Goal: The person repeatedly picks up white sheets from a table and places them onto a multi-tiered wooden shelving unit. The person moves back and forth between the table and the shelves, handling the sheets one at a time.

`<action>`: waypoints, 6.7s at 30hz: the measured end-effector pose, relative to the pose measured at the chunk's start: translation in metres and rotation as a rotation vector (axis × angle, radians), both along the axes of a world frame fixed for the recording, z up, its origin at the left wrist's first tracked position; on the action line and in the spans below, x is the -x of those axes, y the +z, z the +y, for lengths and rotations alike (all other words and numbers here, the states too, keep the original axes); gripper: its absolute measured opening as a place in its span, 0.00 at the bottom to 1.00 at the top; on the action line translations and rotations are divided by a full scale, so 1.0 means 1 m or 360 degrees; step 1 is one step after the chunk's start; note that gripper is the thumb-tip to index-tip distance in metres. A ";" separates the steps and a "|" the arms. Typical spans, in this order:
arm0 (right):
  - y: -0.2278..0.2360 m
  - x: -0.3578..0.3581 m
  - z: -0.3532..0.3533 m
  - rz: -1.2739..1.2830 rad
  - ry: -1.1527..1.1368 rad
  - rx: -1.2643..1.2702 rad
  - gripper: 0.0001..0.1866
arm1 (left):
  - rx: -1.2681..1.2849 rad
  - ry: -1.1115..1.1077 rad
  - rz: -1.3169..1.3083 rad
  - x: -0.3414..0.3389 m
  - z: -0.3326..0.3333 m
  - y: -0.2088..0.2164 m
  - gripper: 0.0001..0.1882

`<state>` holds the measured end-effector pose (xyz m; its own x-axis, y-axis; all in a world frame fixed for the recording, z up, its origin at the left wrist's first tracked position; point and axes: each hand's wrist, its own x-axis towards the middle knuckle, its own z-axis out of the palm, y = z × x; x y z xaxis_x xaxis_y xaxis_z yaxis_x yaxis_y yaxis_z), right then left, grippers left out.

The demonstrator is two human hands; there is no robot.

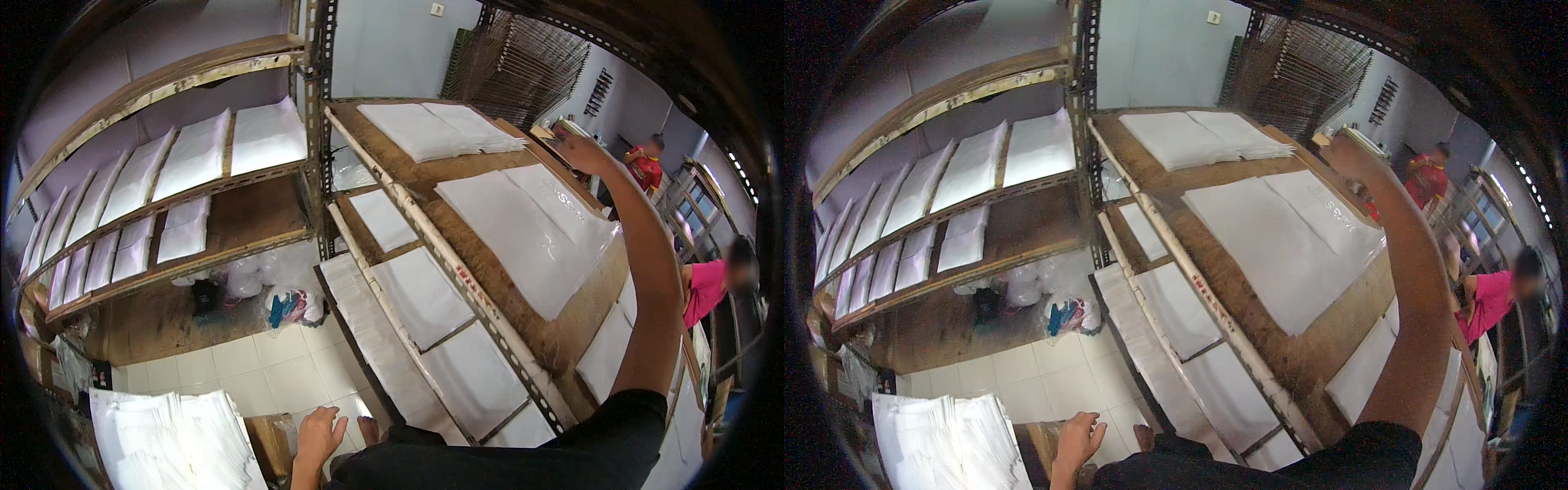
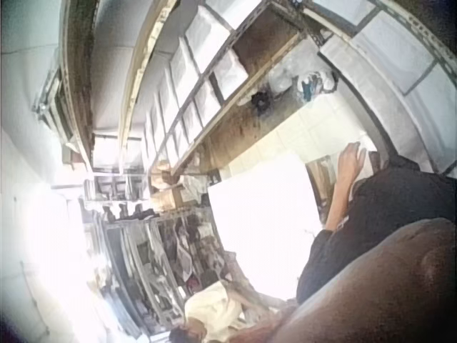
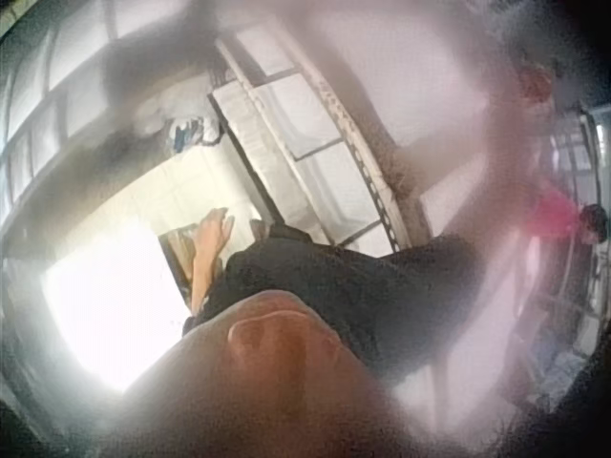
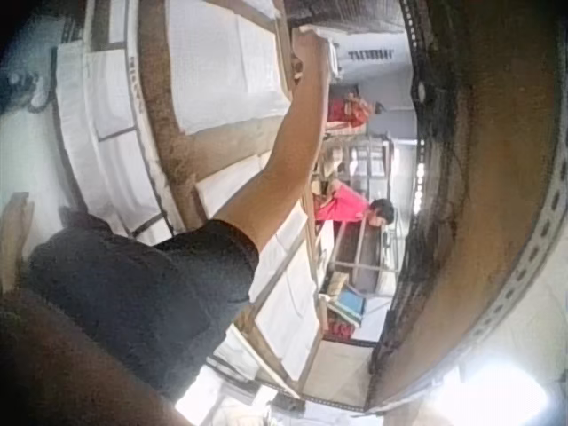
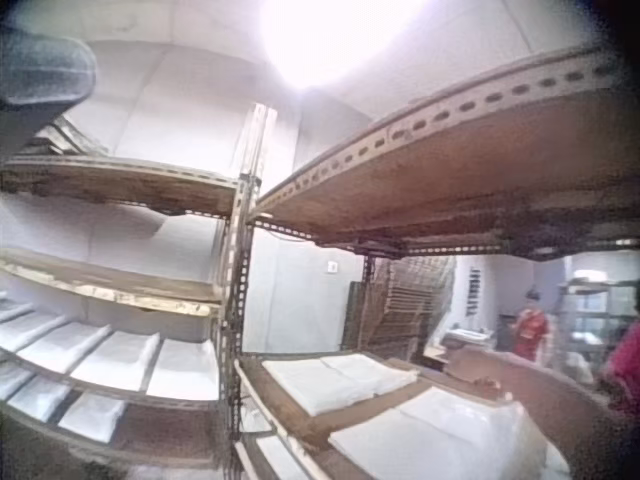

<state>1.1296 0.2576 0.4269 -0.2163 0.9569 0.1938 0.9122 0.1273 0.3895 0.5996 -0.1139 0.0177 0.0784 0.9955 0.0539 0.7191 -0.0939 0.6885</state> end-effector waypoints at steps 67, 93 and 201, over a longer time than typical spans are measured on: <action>-0.657 0.205 -0.550 0.1126 -0.0440 0.1765 0.19 | -0.0156 0.0298 -0.0207 0.021 -0.275 0.054 0.13; -0.689 0.279 -0.492 0.0952 0.0446 0.2271 0.21 | -0.0103 0.1041 -0.0210 0.056 -0.380 0.053 0.15; -0.002 0.169 -0.228 0.2283 0.0393 0.0126 0.07 | -0.0955 0.0187 0.0045 0.016 -0.241 0.074 0.13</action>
<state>0.9606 0.0293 0.4245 -0.0433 0.9429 0.3301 0.4553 0.3127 -0.8336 0.5838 -0.3553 0.0915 -0.0205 0.7940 0.6076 0.7653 -0.3786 0.5206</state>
